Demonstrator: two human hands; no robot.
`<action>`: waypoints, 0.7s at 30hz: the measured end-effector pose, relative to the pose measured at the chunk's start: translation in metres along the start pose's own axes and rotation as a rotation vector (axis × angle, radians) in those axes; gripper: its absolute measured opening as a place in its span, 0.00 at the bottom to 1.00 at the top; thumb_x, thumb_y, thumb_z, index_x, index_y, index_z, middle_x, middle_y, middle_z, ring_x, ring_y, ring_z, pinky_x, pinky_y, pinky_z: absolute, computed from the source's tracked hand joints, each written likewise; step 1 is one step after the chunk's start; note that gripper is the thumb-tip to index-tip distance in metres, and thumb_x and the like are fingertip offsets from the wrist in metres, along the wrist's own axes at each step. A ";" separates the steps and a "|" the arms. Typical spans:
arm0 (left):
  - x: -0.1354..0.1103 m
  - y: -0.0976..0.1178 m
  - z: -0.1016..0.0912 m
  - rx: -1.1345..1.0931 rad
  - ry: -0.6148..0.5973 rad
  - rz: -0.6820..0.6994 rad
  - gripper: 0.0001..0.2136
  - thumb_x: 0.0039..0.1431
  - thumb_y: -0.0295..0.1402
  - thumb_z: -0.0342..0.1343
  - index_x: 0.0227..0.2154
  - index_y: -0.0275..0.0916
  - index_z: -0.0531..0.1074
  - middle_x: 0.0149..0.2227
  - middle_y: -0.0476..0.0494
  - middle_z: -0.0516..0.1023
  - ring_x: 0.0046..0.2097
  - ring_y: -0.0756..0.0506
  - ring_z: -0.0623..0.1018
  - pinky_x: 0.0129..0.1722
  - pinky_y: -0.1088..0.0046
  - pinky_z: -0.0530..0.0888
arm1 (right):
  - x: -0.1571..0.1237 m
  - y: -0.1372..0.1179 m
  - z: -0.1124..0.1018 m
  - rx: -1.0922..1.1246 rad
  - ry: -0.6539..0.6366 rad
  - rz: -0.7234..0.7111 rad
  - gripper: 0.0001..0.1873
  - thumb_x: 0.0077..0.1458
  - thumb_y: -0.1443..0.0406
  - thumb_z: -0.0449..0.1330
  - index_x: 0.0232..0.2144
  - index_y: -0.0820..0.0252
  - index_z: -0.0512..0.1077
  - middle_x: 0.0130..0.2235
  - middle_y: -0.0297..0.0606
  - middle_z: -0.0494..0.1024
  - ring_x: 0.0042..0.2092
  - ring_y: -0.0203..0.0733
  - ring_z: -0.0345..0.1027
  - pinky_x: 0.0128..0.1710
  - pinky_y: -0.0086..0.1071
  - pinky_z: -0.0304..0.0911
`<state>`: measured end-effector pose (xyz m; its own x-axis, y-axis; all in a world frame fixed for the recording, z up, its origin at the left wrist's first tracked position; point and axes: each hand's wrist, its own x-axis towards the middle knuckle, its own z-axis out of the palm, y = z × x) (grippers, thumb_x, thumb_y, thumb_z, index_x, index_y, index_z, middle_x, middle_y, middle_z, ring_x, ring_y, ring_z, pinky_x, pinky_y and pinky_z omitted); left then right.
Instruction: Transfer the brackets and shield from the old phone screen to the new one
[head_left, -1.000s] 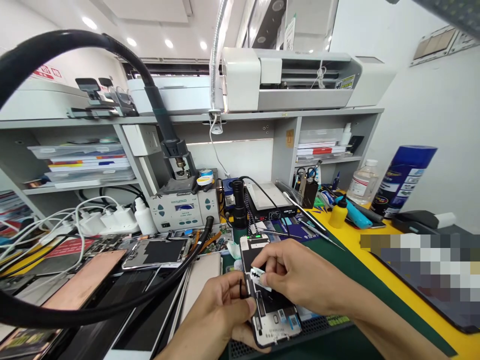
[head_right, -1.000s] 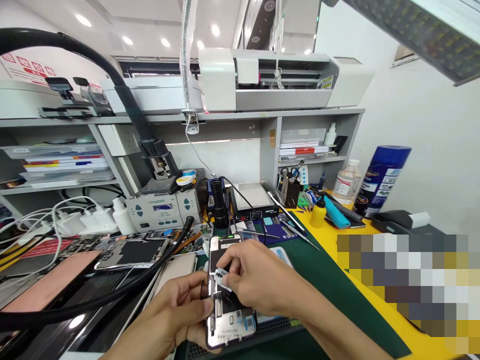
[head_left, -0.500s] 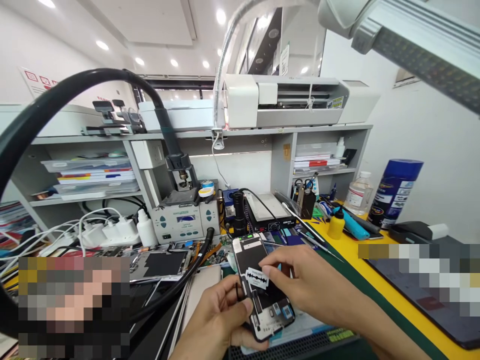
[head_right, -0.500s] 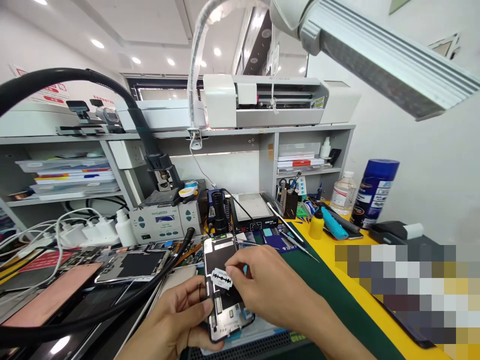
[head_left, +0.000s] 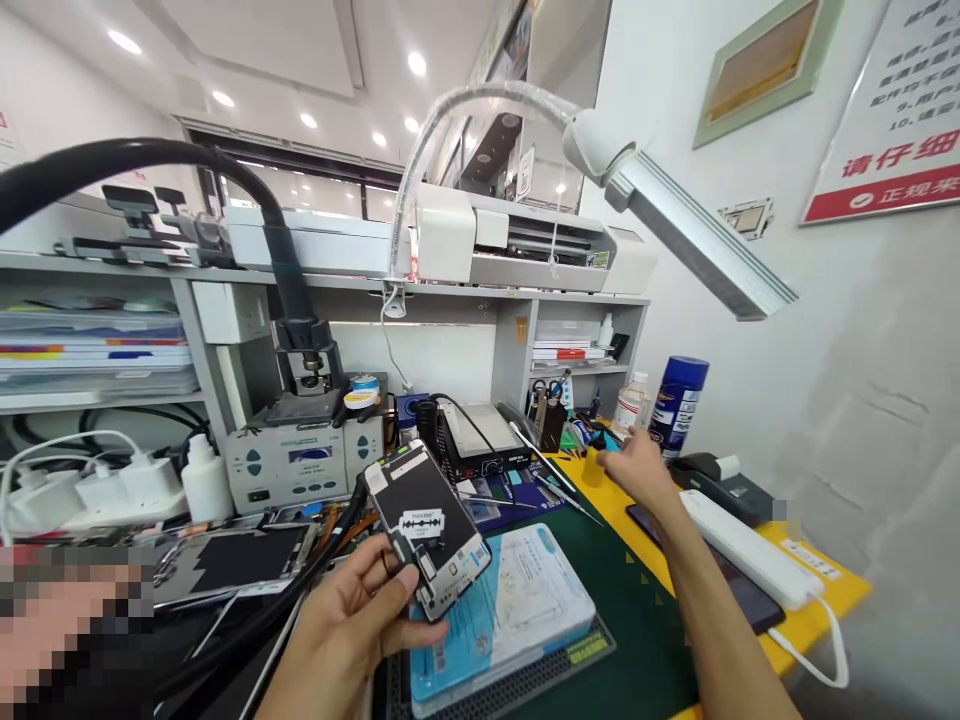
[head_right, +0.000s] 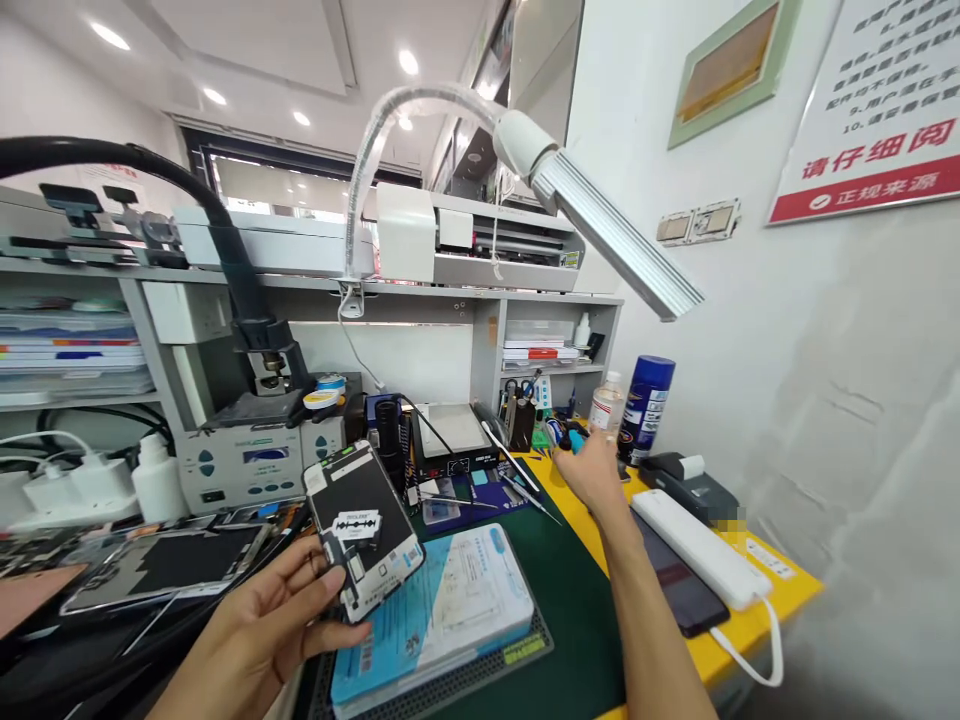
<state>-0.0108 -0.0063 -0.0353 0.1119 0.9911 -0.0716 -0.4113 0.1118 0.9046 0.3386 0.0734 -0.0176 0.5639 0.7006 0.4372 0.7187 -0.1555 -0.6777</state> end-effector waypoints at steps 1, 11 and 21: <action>-0.001 0.001 0.001 -0.012 0.010 0.018 0.26 0.42 0.33 0.73 0.46 0.36 0.73 0.43 0.41 0.82 0.39 0.39 0.81 0.30 0.63 0.84 | 0.002 0.005 0.007 -0.057 -0.058 0.058 0.17 0.63 0.61 0.60 0.52 0.61 0.69 0.52 0.43 0.74 0.47 0.47 0.72 0.45 0.45 0.71; -0.002 0.007 -0.006 -0.074 -0.124 0.132 0.19 0.56 0.33 0.65 0.50 0.39 0.71 0.46 0.42 0.79 0.42 0.44 0.79 0.39 0.61 0.83 | -0.009 0.001 0.020 -0.289 -0.246 0.076 0.15 0.63 0.59 0.60 0.48 0.62 0.71 0.48 0.41 0.75 0.45 0.45 0.73 0.44 0.43 0.70; 0.006 0.003 -0.016 -0.020 -0.105 0.245 0.16 0.60 0.36 0.61 0.49 0.37 0.70 0.48 0.39 0.79 0.45 0.41 0.79 0.40 0.60 0.82 | -0.114 -0.100 -0.042 0.016 -0.706 -0.481 0.13 0.54 0.59 0.60 0.27 0.54 0.58 0.27 0.27 0.61 0.29 0.37 0.58 0.28 0.28 0.55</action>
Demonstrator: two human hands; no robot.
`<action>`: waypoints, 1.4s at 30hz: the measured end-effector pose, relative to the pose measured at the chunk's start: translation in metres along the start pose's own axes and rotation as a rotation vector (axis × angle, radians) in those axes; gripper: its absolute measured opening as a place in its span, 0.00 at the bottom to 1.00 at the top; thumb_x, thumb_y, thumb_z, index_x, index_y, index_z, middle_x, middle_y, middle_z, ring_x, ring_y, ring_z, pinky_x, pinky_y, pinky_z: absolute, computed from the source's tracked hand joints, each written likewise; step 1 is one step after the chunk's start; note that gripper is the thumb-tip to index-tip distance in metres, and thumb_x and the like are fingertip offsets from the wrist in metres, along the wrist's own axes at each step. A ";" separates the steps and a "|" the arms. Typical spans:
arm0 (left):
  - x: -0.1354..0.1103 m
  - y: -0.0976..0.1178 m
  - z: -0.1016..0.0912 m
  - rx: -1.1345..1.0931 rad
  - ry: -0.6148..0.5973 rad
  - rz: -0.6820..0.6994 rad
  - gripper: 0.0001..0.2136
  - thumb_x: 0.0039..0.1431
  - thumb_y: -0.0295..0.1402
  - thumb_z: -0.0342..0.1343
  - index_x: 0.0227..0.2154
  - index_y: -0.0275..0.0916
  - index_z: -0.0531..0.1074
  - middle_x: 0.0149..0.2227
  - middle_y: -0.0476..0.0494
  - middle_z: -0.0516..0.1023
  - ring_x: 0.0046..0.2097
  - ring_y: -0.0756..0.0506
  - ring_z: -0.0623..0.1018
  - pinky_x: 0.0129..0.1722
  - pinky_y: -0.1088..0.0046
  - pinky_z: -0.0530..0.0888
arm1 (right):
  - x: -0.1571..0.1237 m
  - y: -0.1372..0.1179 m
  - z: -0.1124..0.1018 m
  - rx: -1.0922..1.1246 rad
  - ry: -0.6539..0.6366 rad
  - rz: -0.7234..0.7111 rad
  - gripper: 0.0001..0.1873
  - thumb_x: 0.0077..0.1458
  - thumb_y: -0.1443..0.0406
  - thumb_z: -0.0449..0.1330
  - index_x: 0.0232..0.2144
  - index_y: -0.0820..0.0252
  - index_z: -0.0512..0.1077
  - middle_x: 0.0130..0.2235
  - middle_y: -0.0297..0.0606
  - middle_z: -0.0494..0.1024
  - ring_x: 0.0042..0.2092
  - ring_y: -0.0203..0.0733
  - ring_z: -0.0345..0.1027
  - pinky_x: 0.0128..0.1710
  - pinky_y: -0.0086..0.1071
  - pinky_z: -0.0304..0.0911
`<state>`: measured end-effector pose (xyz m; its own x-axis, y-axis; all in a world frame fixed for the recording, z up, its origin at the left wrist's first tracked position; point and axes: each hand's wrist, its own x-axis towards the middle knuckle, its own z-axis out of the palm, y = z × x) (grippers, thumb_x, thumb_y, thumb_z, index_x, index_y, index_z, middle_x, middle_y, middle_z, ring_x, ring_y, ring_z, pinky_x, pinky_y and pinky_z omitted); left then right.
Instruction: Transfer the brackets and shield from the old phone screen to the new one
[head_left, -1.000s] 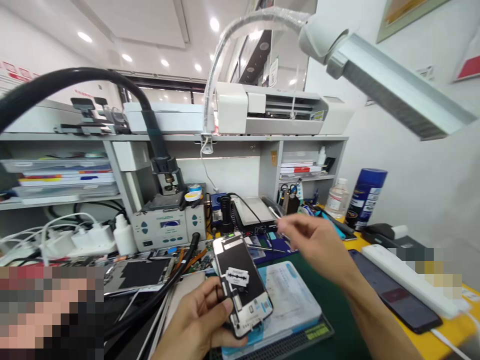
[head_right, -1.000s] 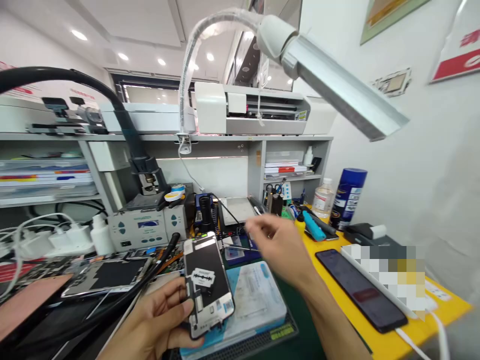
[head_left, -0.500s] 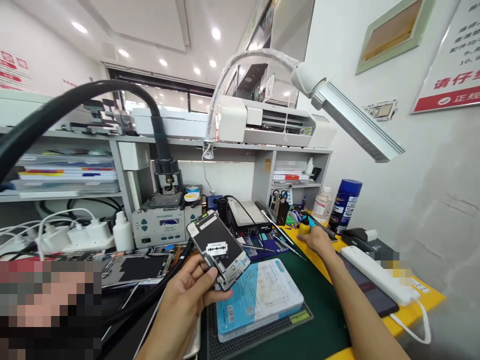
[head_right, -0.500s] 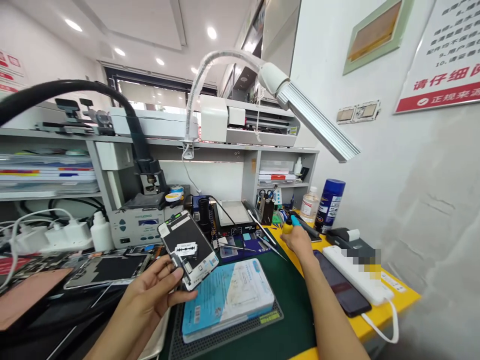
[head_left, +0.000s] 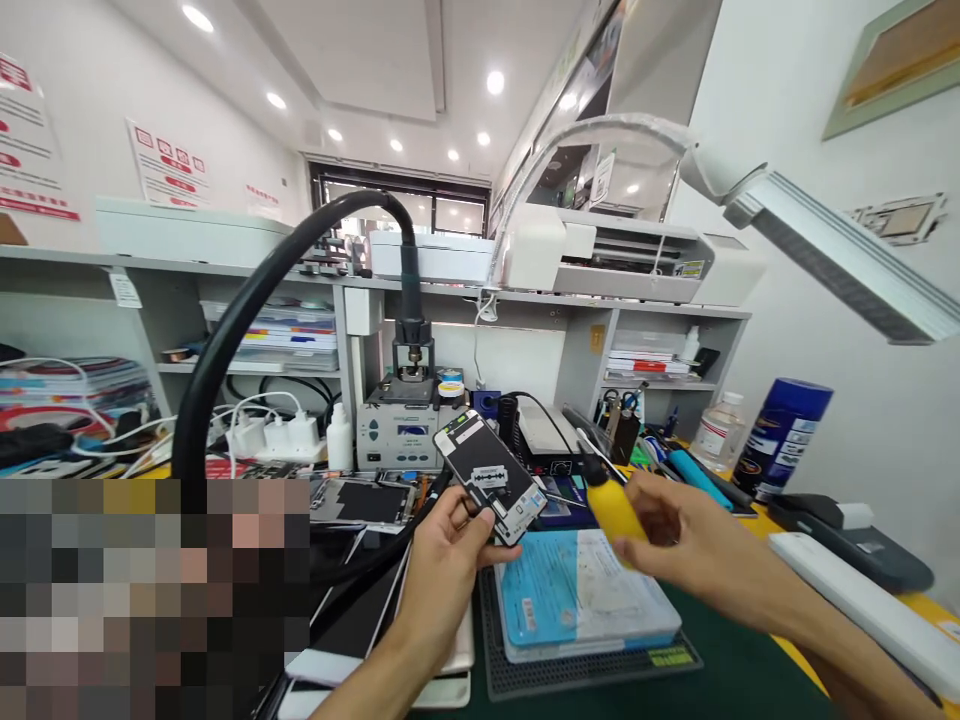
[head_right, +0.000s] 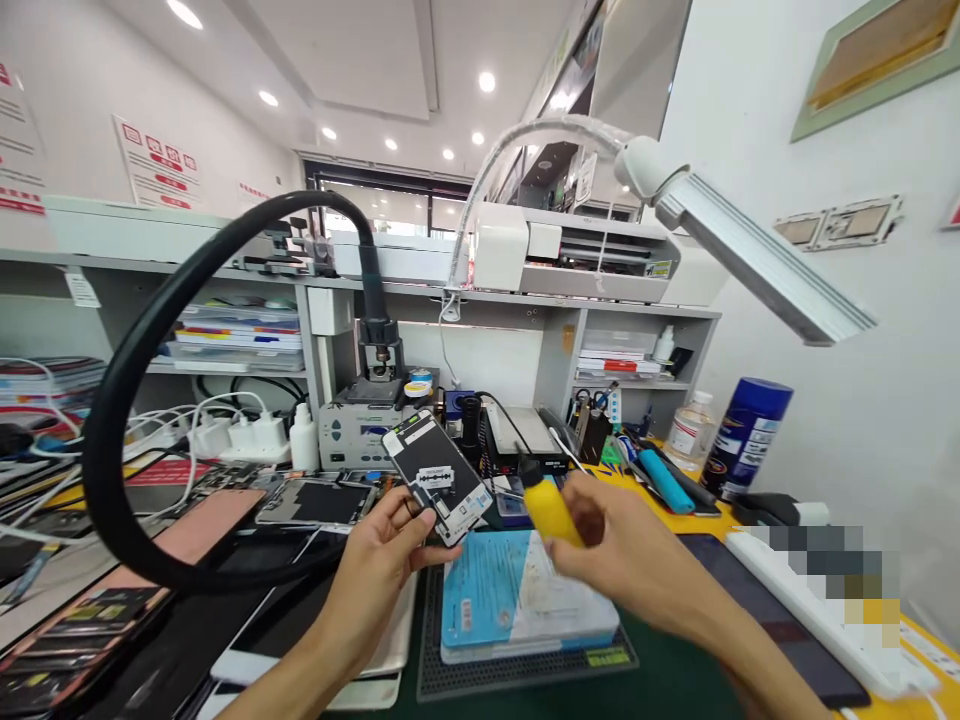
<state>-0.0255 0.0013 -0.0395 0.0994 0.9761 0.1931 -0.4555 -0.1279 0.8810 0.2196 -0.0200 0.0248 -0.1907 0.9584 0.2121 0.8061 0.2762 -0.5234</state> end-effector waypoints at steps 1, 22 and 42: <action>-0.001 0.000 0.000 0.007 -0.001 0.011 0.16 0.59 0.36 0.61 0.49 0.37 0.70 0.47 0.39 0.79 0.44 0.41 0.79 0.40 0.61 0.82 | -0.005 -0.012 0.003 -0.017 -0.062 -0.006 0.13 0.53 0.61 0.60 0.26 0.54 0.58 0.27 0.27 0.61 0.29 0.37 0.57 0.27 0.28 0.54; -0.004 0.002 0.002 0.042 -0.045 0.107 0.12 0.60 0.35 0.59 0.45 0.36 0.71 0.45 0.39 0.79 0.42 0.43 0.78 0.34 0.68 0.81 | 0.016 -0.083 -0.011 -0.372 -0.175 -0.105 0.17 0.41 0.64 0.61 0.22 0.56 0.52 0.21 0.26 0.55 0.23 0.34 0.42 0.19 0.31 0.36; -0.006 0.003 0.001 0.078 -0.056 0.105 0.11 0.62 0.35 0.58 0.45 0.37 0.70 0.43 0.41 0.79 0.40 0.43 0.77 0.36 0.63 0.82 | 0.018 -0.084 -0.026 -0.265 -0.154 -0.089 0.13 0.43 0.63 0.63 0.21 0.56 0.59 0.21 0.26 0.60 0.22 0.33 0.48 0.19 0.30 0.40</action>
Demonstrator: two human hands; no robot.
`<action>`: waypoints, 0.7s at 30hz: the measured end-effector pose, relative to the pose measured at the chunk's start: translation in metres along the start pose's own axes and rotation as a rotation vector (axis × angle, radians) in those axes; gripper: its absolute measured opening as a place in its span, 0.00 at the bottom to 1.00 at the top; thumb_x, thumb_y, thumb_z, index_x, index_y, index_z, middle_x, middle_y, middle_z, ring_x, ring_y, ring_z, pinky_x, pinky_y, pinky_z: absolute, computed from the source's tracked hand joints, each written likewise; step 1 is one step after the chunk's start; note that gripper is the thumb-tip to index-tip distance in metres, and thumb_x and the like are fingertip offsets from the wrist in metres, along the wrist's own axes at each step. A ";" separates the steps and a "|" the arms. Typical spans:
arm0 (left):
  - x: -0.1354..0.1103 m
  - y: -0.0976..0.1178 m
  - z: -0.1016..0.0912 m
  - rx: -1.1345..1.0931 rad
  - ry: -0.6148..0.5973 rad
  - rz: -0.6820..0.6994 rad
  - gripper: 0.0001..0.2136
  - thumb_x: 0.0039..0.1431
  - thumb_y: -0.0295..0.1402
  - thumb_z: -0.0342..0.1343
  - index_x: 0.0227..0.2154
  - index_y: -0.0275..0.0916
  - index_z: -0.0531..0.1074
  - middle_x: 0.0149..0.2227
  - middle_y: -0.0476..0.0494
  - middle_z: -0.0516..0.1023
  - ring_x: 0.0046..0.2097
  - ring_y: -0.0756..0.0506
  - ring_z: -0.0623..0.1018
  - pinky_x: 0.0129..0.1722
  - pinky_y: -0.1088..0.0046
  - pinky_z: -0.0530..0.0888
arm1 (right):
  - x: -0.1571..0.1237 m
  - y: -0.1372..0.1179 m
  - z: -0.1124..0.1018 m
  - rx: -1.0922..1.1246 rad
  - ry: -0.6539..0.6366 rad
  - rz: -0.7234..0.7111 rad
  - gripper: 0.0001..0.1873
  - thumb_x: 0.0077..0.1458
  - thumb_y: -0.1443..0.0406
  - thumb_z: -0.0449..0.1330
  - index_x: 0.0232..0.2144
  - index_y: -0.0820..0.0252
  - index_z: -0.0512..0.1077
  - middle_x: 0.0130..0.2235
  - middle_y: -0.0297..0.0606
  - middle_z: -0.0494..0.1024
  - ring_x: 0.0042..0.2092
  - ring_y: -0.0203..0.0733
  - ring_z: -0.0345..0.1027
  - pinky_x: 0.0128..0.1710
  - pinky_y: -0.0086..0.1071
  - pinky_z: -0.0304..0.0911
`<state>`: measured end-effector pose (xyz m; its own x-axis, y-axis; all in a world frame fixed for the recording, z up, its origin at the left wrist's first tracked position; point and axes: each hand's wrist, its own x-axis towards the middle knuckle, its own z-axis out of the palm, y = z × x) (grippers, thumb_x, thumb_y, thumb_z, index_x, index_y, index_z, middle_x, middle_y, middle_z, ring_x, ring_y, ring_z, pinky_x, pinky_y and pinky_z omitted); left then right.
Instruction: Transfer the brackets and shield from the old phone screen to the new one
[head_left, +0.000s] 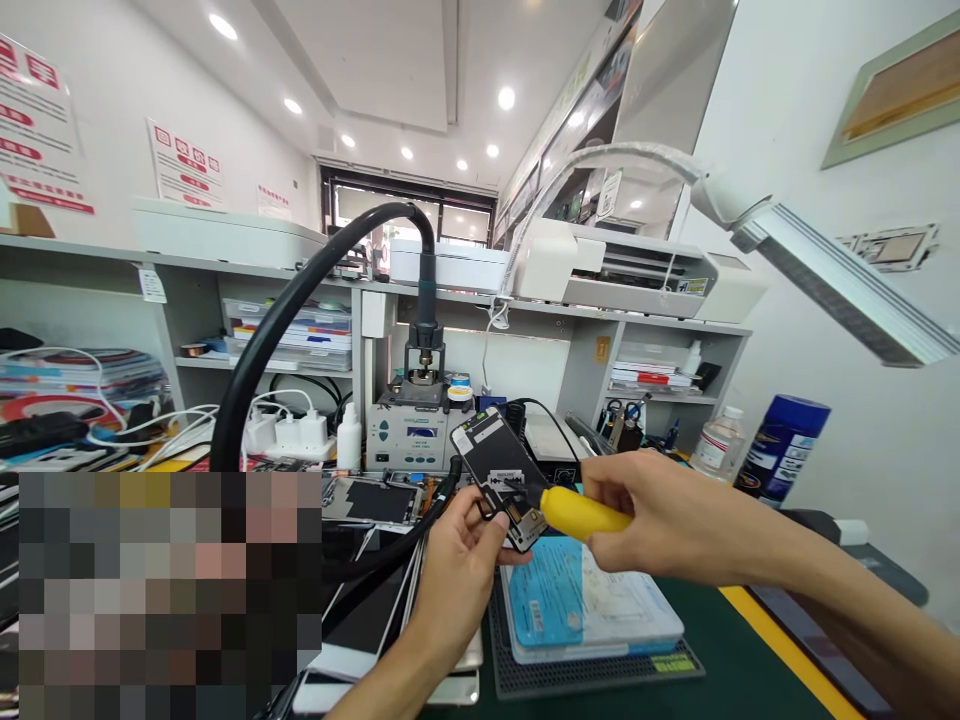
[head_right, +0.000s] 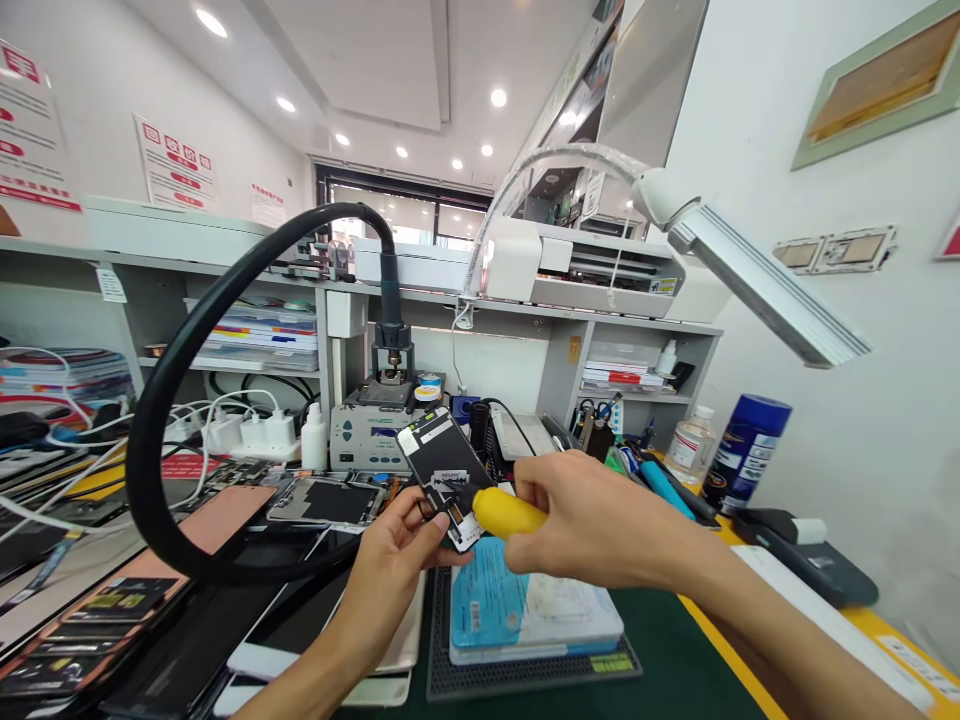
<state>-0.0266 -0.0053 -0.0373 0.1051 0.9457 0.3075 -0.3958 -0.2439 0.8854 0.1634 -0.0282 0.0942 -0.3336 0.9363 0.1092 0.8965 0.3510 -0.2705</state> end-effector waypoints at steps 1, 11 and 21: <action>0.000 0.001 0.000 0.005 0.002 0.000 0.11 0.62 0.35 0.58 0.45 0.37 0.70 0.43 0.40 0.79 0.40 0.43 0.77 0.36 0.63 0.82 | -0.002 0.004 0.000 0.063 -0.003 0.017 0.12 0.46 0.63 0.63 0.22 0.56 0.61 0.22 0.26 0.62 0.23 0.33 0.51 0.19 0.29 0.43; 0.003 0.002 -0.001 0.048 0.009 -0.013 0.13 0.59 0.38 0.60 0.44 0.38 0.72 0.43 0.41 0.80 0.42 0.41 0.78 0.37 0.64 0.81 | -0.014 0.121 0.024 0.887 0.499 0.378 0.07 0.54 0.62 0.64 0.31 0.56 0.68 0.32 0.37 0.79 0.33 0.46 0.76 0.37 0.38 0.74; 0.005 0.001 -0.003 0.189 0.040 -0.030 0.18 0.58 0.42 0.61 0.49 0.41 0.69 0.44 0.43 0.78 0.41 0.43 0.78 0.41 0.65 0.81 | 0.032 0.221 0.070 0.599 0.595 0.720 0.17 0.64 0.61 0.60 0.53 0.61 0.69 0.52 0.43 0.74 0.47 0.46 0.73 0.45 0.44 0.72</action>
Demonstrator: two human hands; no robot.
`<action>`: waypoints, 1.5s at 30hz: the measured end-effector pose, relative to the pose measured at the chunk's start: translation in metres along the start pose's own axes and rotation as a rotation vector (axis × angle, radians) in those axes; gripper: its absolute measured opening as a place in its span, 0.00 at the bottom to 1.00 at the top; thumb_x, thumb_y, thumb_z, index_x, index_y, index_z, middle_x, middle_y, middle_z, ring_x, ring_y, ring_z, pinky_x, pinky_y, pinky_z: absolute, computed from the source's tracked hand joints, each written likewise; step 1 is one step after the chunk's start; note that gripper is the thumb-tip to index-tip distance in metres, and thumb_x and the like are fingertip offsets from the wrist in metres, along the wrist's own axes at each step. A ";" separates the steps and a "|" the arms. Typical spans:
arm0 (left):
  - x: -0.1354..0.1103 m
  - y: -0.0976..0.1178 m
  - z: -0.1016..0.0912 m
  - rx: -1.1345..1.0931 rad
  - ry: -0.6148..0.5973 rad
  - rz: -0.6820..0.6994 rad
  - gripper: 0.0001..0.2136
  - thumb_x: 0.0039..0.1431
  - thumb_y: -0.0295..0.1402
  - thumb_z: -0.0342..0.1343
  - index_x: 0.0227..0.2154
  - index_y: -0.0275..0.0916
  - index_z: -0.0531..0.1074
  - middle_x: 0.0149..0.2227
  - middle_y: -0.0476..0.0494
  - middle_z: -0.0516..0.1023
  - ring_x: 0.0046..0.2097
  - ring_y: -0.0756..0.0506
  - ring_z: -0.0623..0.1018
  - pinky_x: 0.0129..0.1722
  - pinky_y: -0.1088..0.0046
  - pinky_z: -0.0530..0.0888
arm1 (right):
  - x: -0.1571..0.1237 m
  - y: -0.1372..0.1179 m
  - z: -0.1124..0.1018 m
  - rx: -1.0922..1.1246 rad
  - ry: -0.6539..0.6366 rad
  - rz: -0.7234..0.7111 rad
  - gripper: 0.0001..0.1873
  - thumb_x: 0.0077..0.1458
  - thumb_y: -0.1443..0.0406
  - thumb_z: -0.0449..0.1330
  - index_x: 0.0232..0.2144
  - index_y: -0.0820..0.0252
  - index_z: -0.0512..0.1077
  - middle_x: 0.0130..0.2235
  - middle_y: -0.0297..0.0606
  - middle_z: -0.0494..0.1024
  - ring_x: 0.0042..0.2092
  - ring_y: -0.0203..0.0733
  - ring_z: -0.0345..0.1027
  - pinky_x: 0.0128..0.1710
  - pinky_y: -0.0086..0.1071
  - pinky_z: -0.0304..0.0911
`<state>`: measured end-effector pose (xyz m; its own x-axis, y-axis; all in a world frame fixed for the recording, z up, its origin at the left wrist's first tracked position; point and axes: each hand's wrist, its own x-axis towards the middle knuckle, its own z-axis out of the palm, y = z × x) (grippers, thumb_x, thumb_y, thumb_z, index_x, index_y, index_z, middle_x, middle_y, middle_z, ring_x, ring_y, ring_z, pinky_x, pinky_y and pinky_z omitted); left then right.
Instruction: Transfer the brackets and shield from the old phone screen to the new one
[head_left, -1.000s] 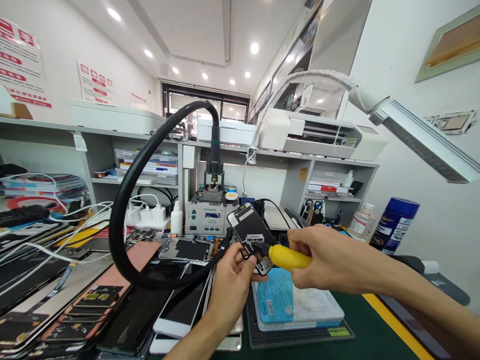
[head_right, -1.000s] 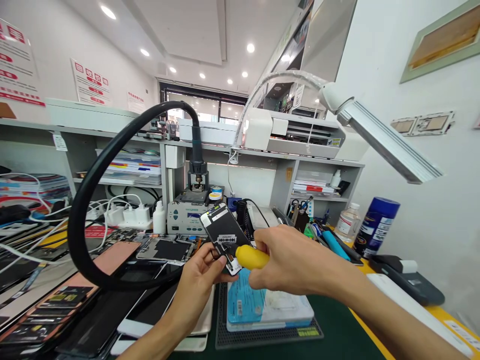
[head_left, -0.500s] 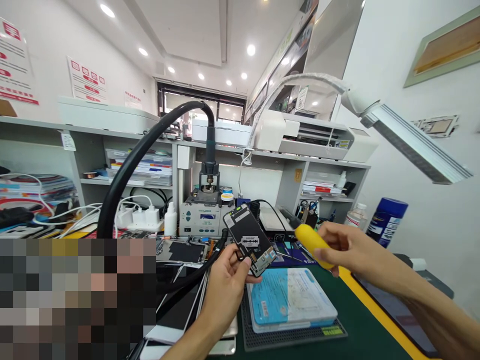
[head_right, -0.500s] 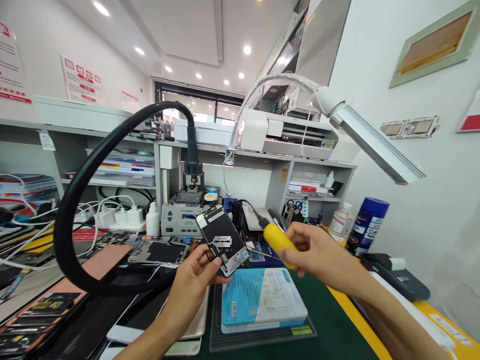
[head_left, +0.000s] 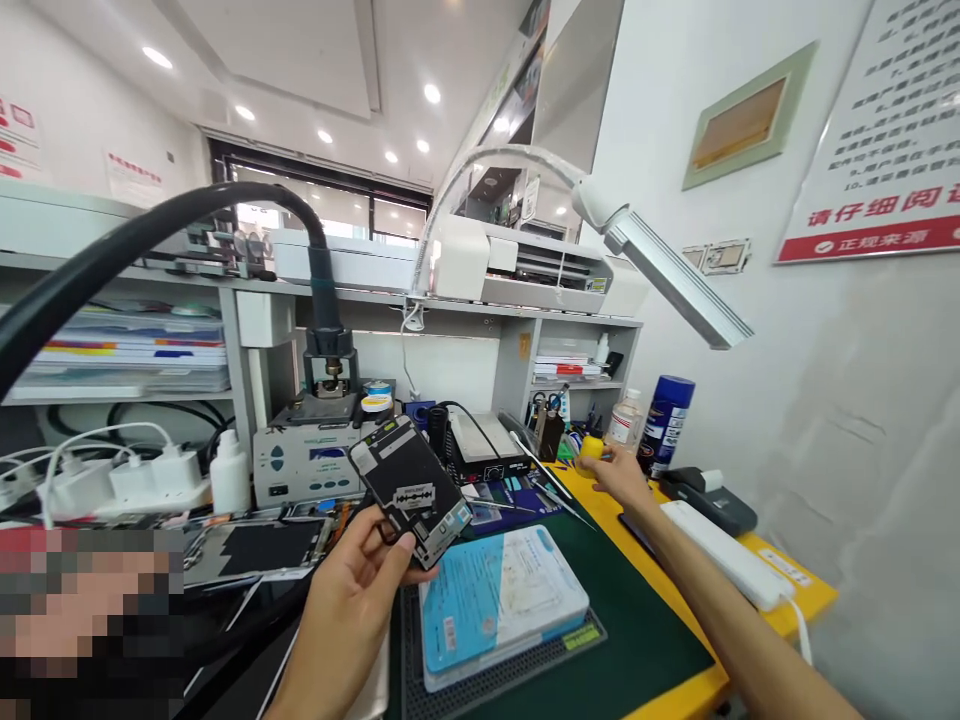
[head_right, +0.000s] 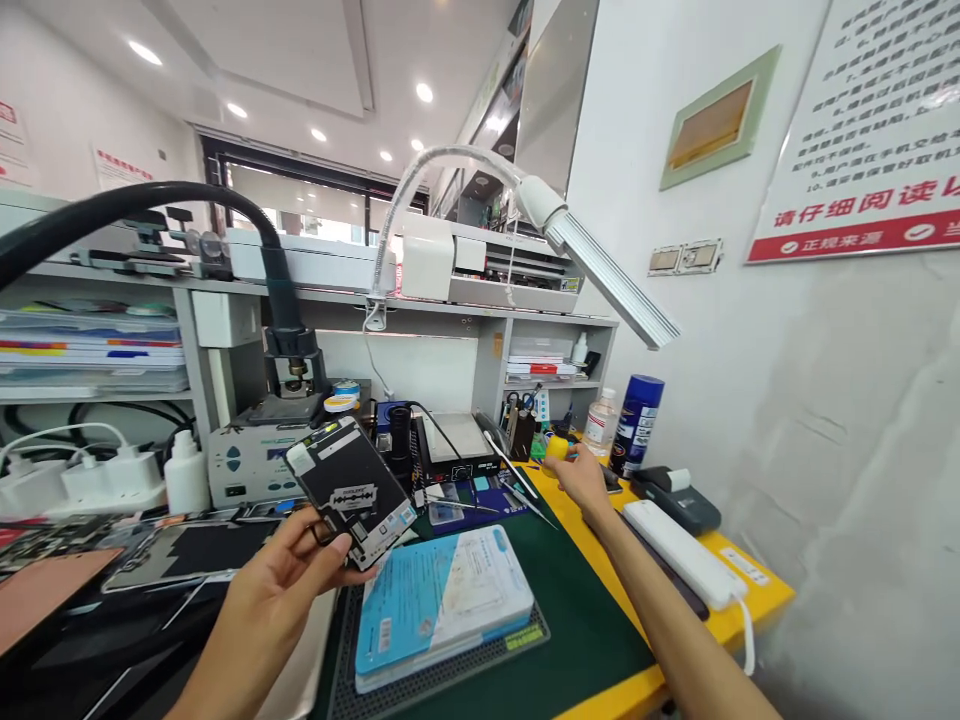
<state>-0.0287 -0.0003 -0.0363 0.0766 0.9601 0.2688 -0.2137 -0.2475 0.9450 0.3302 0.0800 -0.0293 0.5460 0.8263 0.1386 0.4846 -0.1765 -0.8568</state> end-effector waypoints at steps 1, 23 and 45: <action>0.000 0.000 0.000 0.008 -0.001 0.006 0.19 0.58 0.42 0.61 0.49 0.41 0.68 0.44 0.43 0.78 0.42 0.43 0.78 0.41 0.66 0.81 | 0.006 0.003 0.002 -0.050 0.019 0.012 0.17 0.64 0.61 0.60 0.53 0.61 0.69 0.52 0.43 0.74 0.47 0.47 0.73 0.45 0.45 0.72; -0.001 -0.004 0.004 -0.077 -0.106 -0.038 0.15 0.58 0.37 0.61 0.47 0.40 0.71 0.44 0.40 0.79 0.39 0.43 0.77 0.33 0.65 0.81 | -0.093 -0.072 0.017 -0.114 0.120 -0.501 0.15 0.63 0.55 0.55 0.42 0.59 0.73 0.39 0.41 0.79 0.39 0.45 0.73 0.40 0.35 0.67; 0.000 -0.008 0.007 -0.069 -0.050 -0.067 0.13 0.59 0.34 0.60 0.45 0.38 0.69 0.44 0.40 0.78 0.40 0.43 0.77 0.28 0.73 0.77 | -0.159 -0.124 0.076 -0.070 -0.524 -0.620 0.04 0.59 0.66 0.58 0.31 0.57 0.72 0.24 0.31 0.71 0.26 0.37 0.63 0.25 0.29 0.56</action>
<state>-0.0202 0.0007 -0.0424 0.1413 0.9662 0.2156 -0.2728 -0.1714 0.9467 0.1317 0.0113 0.0177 -0.2179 0.9248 0.3119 0.6444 0.3763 -0.6656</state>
